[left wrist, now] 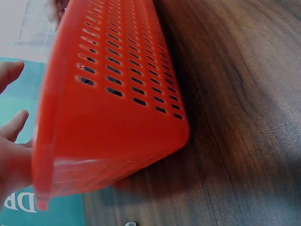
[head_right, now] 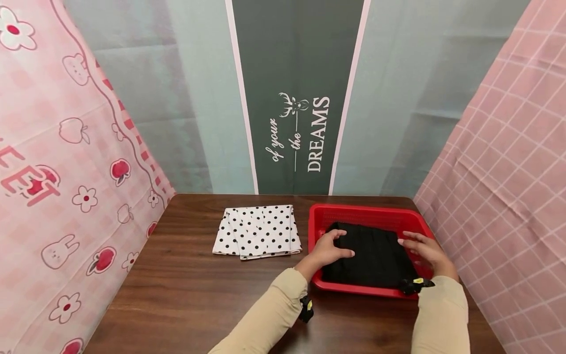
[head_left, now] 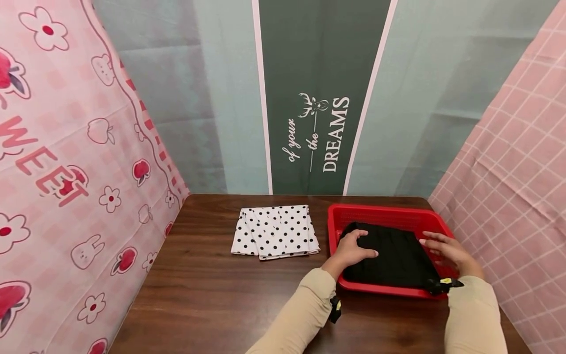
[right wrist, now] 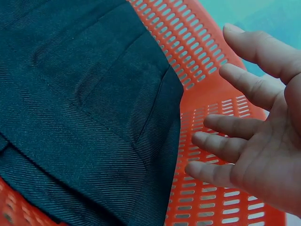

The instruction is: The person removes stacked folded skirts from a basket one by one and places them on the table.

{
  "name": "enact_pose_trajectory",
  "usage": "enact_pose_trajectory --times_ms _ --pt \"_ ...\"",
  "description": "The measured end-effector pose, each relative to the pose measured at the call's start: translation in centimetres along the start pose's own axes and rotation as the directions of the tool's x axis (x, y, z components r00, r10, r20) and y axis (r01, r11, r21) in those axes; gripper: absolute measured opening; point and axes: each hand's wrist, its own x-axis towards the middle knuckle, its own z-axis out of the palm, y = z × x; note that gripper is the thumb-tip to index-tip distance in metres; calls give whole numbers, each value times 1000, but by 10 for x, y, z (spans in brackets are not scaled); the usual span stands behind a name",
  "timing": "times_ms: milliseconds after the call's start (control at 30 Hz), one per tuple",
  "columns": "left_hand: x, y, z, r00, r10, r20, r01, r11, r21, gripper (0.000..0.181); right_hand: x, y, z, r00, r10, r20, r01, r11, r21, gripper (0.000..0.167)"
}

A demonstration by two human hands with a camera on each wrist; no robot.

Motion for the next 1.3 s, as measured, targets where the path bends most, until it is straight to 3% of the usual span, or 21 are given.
enact_pose_trajectory --times_ms 267,533,633,833,1200,1300 --pt "7 -5 6 996 -57 -64 55 998 -25 52 0 -3 -3 997 34 64 -35 999 10 74" --pt "6 -9 14 967 -236 -95 228 970 -86 54 1 10 9 979 157 129 -168 982 80 79" --pt "5 -9 17 957 -283 -64 274 954 -121 59 0 12 12 973 189 130 -201 976 85 82" --pt "3 -11 23 943 -333 0 329 934 -139 66 3 11 13 971 180 156 -201 971 130 87" --pt "1 -11 22 937 -330 112 346 922 -176 64 4 11 10 972 175 155 -188 980 71 78" --pt "2 -11 23 937 -327 124 345 921 -182 60 4 14 8 966 164 202 -184 979 85 74"
